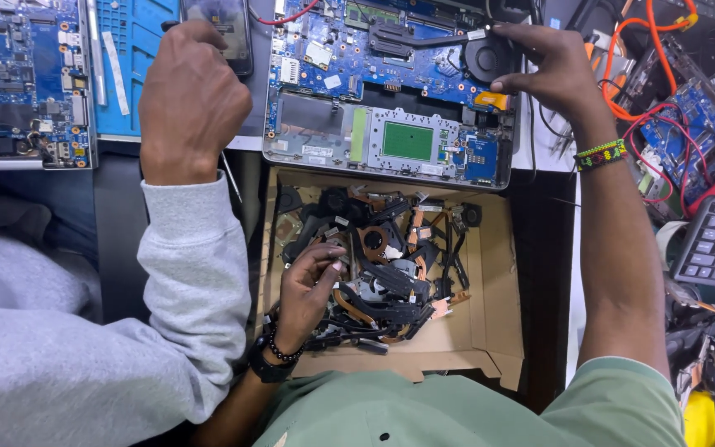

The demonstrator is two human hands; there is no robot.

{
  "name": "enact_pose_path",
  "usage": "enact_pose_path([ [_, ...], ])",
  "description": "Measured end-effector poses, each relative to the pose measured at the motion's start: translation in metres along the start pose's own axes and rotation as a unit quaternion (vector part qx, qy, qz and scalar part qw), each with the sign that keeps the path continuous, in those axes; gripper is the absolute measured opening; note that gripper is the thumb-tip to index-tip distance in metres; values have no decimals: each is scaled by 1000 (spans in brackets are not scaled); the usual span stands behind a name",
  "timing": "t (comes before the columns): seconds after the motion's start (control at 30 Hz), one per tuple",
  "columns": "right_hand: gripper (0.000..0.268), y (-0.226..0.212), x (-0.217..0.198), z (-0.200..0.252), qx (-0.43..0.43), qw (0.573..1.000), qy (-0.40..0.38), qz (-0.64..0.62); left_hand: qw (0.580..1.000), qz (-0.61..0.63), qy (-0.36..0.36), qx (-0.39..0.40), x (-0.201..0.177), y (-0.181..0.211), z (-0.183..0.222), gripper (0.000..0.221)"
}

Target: Sort through a box of laptop cooling fans and inspect them for fit on a motherboard

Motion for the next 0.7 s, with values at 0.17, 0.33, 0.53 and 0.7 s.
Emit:
enact_pose_path([
  [0.17,74,16,-2,3,-13,999,-11,51,1000,-13,-7,-3,3,-1,0,18],
  [0.33,85,26,-11,3,-14,995,-99,7,1000,-12,-11,7,6,3,1,20],
  [0.53,77,33,-14,-4,65,995,-66,-34,999,-36,-21,-2,12,-3,2,18],
  [0.7,73,40,-14,-8,110,985,-103,-80,1000,-24,-7,-16,14,-1,3,19],
])
Point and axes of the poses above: each hand's wrist, its own z-axis away from the middle knuckle, its own x-axis out of the palm, y = z × x, the point moved 5 cm from there along -z, towards the middle knuckle, and after that the axes turned 1 degree about -z, right-handed, at the moved point
